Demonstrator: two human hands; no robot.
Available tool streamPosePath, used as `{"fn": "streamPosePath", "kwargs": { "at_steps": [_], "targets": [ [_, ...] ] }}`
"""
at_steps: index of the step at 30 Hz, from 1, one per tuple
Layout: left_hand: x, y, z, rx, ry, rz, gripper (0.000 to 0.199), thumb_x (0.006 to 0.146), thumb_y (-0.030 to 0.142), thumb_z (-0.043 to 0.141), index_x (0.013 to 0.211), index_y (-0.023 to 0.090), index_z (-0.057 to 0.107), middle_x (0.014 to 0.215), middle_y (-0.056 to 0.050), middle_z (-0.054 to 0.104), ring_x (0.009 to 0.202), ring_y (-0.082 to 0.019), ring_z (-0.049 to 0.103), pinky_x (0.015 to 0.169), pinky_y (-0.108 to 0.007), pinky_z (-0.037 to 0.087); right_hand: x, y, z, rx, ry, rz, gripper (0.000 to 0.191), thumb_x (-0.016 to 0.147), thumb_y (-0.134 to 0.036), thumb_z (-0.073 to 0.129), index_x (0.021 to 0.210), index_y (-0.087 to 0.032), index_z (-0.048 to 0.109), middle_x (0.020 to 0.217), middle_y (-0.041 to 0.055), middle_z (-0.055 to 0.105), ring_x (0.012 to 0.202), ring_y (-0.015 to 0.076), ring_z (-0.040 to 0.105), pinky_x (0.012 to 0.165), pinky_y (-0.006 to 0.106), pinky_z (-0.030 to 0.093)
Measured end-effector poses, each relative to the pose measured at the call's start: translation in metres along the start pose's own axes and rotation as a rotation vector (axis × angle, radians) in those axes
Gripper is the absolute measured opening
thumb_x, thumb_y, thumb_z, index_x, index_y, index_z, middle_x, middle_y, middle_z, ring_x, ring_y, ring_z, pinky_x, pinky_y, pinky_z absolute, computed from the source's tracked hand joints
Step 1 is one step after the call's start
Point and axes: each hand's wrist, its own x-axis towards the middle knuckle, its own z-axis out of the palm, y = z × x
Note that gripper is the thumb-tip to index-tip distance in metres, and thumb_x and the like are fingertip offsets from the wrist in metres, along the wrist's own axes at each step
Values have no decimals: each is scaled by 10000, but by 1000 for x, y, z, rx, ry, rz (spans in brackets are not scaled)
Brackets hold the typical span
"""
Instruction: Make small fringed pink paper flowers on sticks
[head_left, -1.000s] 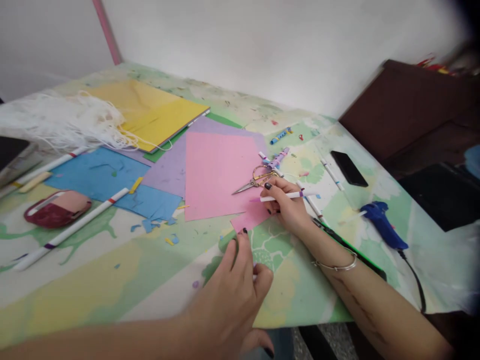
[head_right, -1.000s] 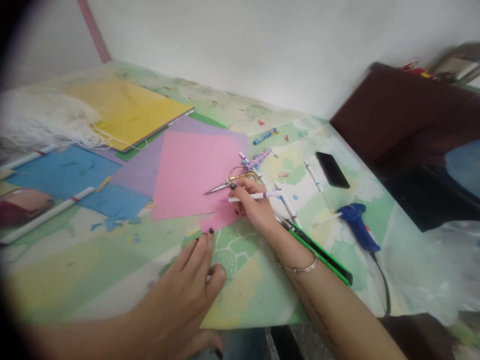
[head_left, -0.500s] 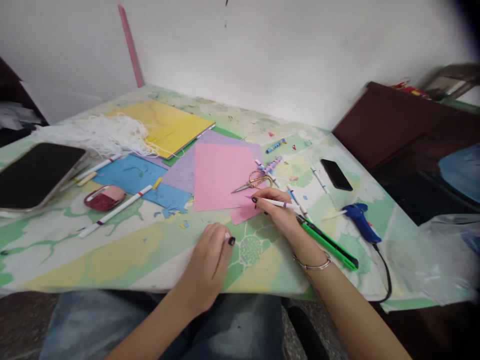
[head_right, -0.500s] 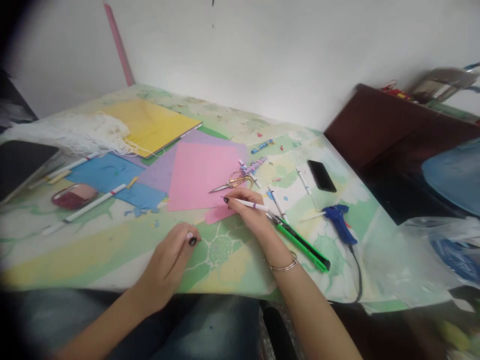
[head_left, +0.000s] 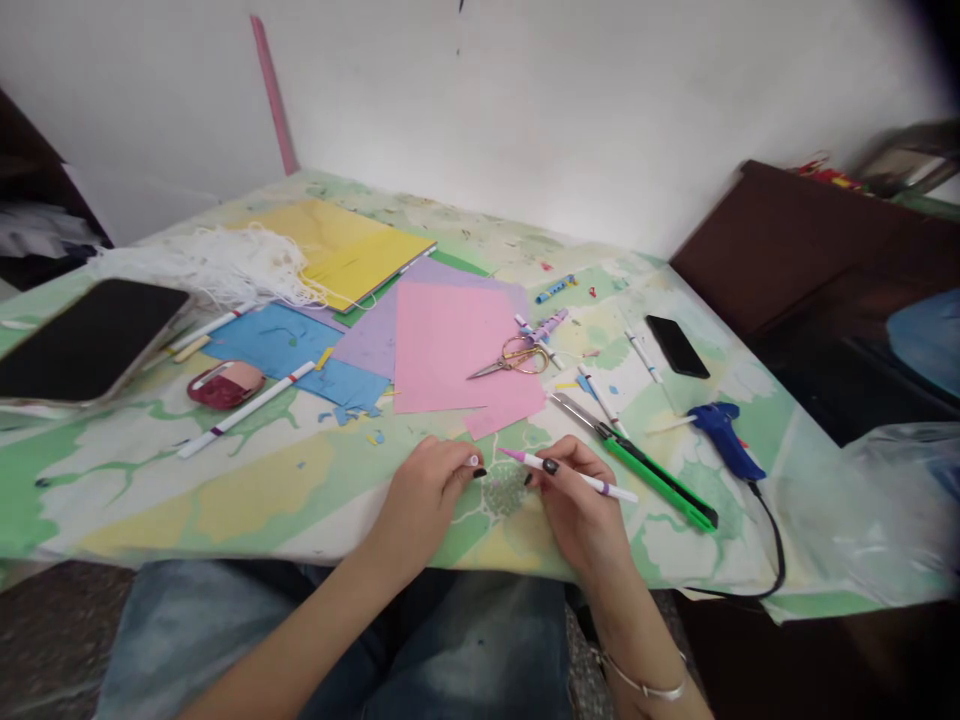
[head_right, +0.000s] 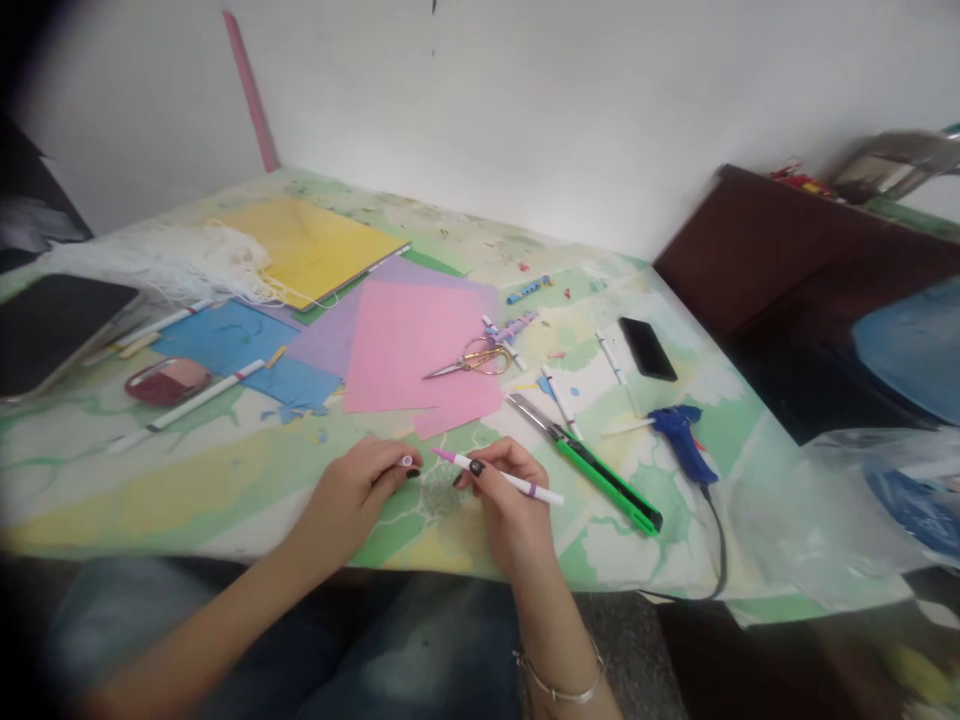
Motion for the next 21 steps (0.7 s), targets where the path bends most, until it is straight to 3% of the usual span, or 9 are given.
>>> {"fn": "streamPosePath", "kwargs": {
  "at_steps": [13,21],
  "targets": [
    [-1,4,-1,86,-3,40,223,869,159,411,814,190,625,753,-22,650,741,-190,531,690,-306,416,-1,6,-6,-182,-93,-11,54,706,-169,687,716,-184,637,614,-13,638,579,113,567,574,220,408],
    [-1,2,0,109,-14,68,216,871,139,437,824,187,642,749,-23,652,743,-190,528,683,-308,428,-3,-2,4,-450,-69,11,50,671,-140,632,694,-173,601,597,-18,582,542,106,493,510,212,364]
  ]
}}
